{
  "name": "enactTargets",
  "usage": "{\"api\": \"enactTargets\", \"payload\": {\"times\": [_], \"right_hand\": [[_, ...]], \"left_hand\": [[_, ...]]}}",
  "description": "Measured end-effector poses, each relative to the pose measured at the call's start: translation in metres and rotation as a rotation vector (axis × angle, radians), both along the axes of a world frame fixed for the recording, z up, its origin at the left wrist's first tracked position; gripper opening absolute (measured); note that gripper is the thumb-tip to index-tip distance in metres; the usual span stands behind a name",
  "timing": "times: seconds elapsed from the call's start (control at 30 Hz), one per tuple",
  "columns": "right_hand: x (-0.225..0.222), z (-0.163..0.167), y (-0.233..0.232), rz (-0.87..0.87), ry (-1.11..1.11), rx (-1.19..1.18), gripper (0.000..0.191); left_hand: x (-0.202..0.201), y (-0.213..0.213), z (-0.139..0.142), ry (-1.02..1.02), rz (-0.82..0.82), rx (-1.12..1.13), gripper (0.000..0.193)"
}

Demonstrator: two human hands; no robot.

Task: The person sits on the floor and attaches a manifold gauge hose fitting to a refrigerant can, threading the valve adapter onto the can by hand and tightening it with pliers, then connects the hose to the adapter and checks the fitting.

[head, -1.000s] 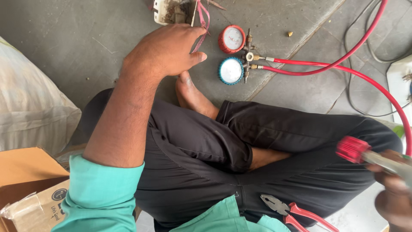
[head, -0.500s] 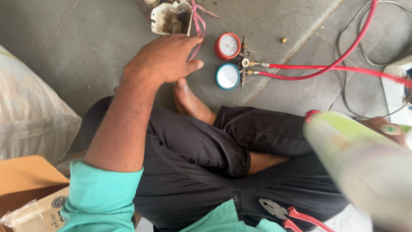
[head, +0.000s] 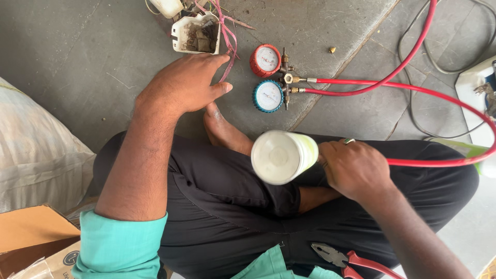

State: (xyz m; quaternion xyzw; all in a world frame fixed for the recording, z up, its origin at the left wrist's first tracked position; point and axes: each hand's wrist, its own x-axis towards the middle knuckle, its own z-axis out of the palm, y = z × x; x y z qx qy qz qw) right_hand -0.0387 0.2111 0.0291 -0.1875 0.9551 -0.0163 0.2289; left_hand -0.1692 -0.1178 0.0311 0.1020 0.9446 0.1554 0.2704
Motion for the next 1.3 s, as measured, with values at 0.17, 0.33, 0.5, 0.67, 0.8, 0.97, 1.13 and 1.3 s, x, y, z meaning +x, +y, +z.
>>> {"api": "enactTargets", "payload": {"times": [0.17, 0.33, 0.5, 0.67, 0.8, 0.97, 1.13, 1.3], "right_hand": [[0.009, -0.015, -0.004, -0.028, -0.066, 0.001, 0.019], [0.013, -0.027, -0.001, -0.033, -0.117, -0.038, 0.027], [0.011, -0.034, -0.002, -0.031, -0.147, -0.062, 0.027], [0.008, -0.036, -0.002, -0.044, -0.126, -0.088, 0.027], [0.009, -0.037, -0.001, -0.064, -0.115, -0.065, 0.026], [0.010, -0.036, 0.000, -0.104, -0.040, -0.181, 0.023], [0.011, -0.037, 0.004, -0.152, -0.072, -0.213, 0.021], [0.018, -0.050, 0.014, -0.152, -0.048, -0.279, 0.016]], "left_hand": [[0.000, 0.002, -0.002, 0.017, -0.024, 0.000, 0.065], [-0.002, 0.006, -0.002, -0.010, -0.027, -0.025, 0.065], [-0.002, 0.008, -0.002, -0.019, -0.013, -0.046, 0.065], [-0.001, 0.007, -0.006, -0.011, -0.024, -0.037, 0.066], [-0.001, 0.009, -0.007, 0.003, -0.047, -0.020, 0.065], [-0.002, 0.011, 0.001, -0.019, -0.019, 0.022, 0.064], [0.003, 0.014, 0.012, -0.067, 0.027, 0.179, 0.059], [0.009, 0.039, 0.033, 0.063, -0.118, 0.589, 0.051]]}}
